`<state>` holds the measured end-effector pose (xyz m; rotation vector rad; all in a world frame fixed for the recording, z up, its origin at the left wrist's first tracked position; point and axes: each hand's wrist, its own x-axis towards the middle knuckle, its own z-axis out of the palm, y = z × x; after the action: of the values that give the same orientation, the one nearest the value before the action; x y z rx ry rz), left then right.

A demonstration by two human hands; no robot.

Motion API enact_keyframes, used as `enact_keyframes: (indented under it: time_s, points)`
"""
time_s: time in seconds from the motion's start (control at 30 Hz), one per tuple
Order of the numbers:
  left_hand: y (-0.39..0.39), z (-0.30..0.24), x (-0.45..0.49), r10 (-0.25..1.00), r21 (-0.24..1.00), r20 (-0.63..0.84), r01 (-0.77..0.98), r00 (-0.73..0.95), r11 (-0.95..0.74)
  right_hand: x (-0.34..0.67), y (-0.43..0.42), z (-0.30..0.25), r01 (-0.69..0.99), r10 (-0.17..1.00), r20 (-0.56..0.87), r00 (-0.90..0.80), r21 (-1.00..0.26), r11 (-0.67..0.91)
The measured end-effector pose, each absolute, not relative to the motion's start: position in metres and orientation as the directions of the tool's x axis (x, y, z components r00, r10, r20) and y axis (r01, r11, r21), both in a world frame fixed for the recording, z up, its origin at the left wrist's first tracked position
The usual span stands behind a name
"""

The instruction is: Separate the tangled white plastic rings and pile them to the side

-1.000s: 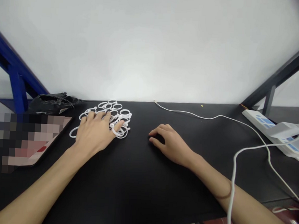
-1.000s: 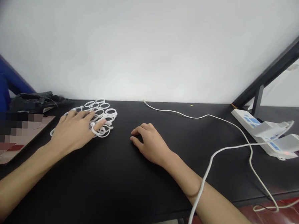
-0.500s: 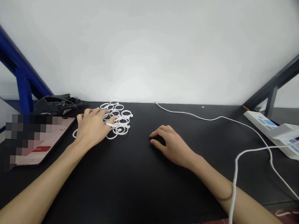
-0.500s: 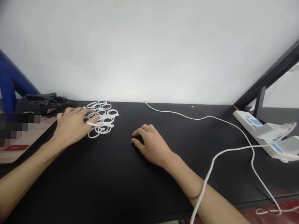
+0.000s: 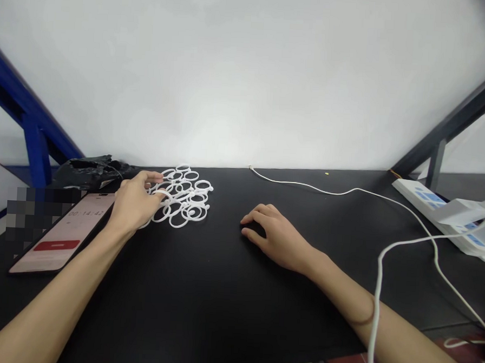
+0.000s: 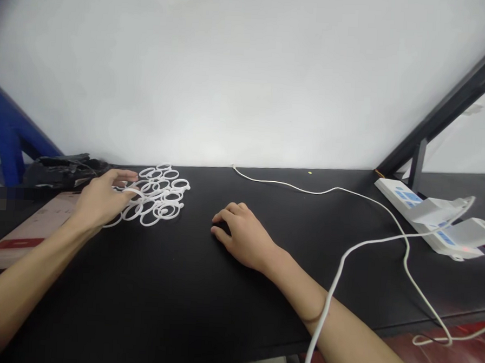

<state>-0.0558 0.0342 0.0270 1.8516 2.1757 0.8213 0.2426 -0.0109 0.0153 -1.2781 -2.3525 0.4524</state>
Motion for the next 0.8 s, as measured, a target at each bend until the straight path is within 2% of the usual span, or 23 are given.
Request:
enact_keyframes:
  time_s: [0.13, 0.27, 0.33, 0.4, 0.53, 0.6, 0.7, 0.8]
  points:
    - [0.035, 0.025, -0.06, 0.966, 0.584, 0.168, 0.809, -0.195, 0.061, 0.242, -0.01, 0.015, 0.707, 0.844, 0.208, -0.494, -0.469, 0.529]
    - [0.035, 0.022, -0.065, 0.963, 0.719, 0.183, 0.695, -0.197, 0.006, 0.242, -0.011, 0.015, 0.716, 0.845, 0.197, -0.497, -0.457, 0.528]
    - [0.034, 0.023, -0.064, 0.959, 0.721, 0.189, 0.693, -0.209, 0.009, 0.242, -0.011, 0.016, 0.716, 0.843, 0.198, -0.501, -0.452, 0.531]
    - [0.033, 0.026, -0.06, 0.955, 0.618, 0.213, 0.786, -0.205, 0.031, 0.242, -0.011, 0.016, 0.714, 0.84, 0.201, -0.504, -0.449, 0.536]
    - [0.03, 0.026, -0.047, 0.949, 0.303, 0.303, 0.953, -0.092, -0.005, 0.243, -0.011, 0.017, 0.714, 0.837, 0.203, -0.508, -0.445, 0.541]
    - [0.029, 0.019, -0.042, 0.961, 0.201, 0.273, 0.979, -0.031, -0.026, 0.243, -0.01, 0.017, 0.713, 0.835, 0.205, -0.51, -0.442, 0.544]
    - [0.031, 0.005, -0.042, 0.985, 0.123, 0.163, 0.99, 0.052, -0.073, 0.243, -0.011, 0.017, 0.718, 0.837, 0.199, -0.511, -0.437, 0.542]
    - [0.035, -0.005, -0.044, 0.99, 0.103, 0.112, 0.99, 0.086, -0.097, 0.242, -0.011, 0.017, 0.723, 0.838, 0.191, -0.511, -0.432, 0.539]
